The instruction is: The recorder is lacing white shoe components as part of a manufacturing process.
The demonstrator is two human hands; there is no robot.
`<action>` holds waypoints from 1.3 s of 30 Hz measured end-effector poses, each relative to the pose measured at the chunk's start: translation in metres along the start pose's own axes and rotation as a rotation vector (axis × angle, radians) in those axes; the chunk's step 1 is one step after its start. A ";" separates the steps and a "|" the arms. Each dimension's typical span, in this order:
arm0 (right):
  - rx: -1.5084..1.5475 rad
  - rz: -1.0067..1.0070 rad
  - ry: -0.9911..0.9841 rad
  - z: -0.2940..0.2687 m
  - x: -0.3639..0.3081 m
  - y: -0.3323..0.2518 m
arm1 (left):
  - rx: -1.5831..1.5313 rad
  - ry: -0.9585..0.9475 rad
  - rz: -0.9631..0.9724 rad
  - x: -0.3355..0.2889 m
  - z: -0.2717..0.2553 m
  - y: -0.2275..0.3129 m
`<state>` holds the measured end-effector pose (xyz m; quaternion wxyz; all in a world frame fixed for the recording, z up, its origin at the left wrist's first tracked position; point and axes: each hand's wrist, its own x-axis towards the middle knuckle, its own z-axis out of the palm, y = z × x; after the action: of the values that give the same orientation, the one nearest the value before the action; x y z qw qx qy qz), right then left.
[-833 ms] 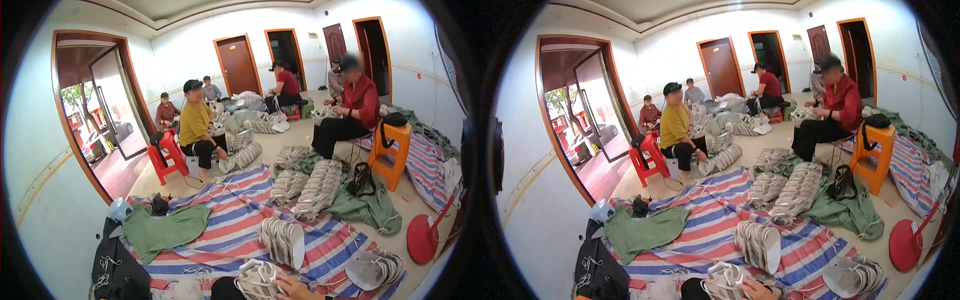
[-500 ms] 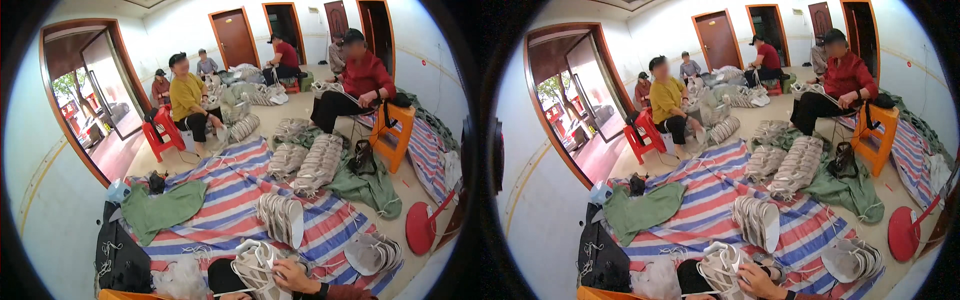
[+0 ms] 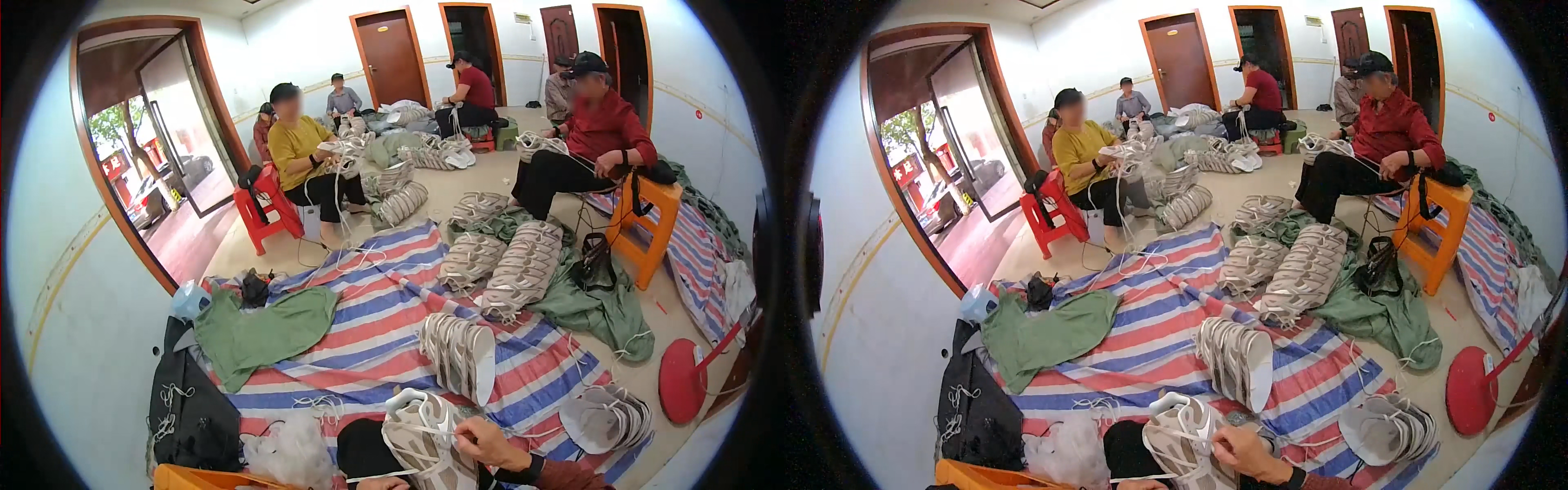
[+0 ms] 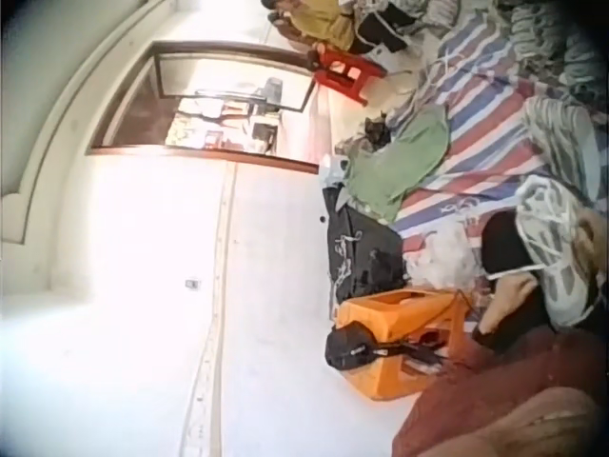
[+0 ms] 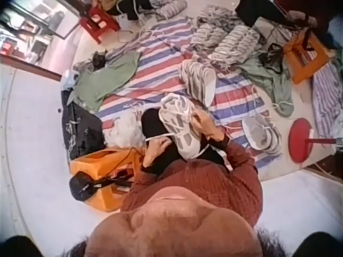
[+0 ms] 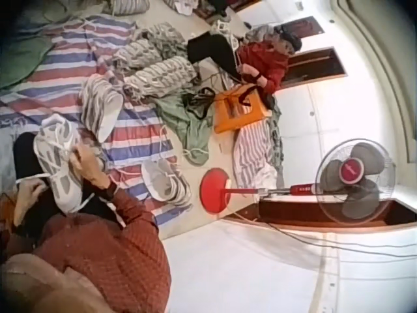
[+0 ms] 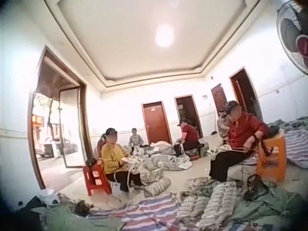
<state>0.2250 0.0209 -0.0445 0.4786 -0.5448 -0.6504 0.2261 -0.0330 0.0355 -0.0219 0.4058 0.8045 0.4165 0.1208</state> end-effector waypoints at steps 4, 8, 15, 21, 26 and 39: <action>0.231 0.090 0.064 -0.002 0.001 -0.012 | 0.020 0.041 0.022 -0.001 0.003 -0.002; 0.181 0.136 -0.042 -0.014 0.002 -0.024 | -0.008 0.031 0.002 -0.002 0.005 -0.004; 0.167 0.137 -0.002 -0.021 0.000 -0.034 | 0.010 0.055 0.050 -0.002 0.005 -0.005; 0.234 0.252 0.046 -0.032 -0.002 -0.041 | 0.047 0.049 0.017 -0.017 0.010 -0.006; 0.438 0.344 0.067 -0.043 0.006 -0.055 | 0.095 0.055 0.097 0.004 0.002 -0.002; 0.727 0.472 0.218 -0.080 -0.004 -0.074 | -0.268 -0.077 -0.073 -0.017 0.022 0.000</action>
<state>0.2579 -0.0237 0.0497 0.6402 -0.4952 -0.3322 0.4843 -0.0321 0.0099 -0.0336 0.5295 0.7315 0.4096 0.1295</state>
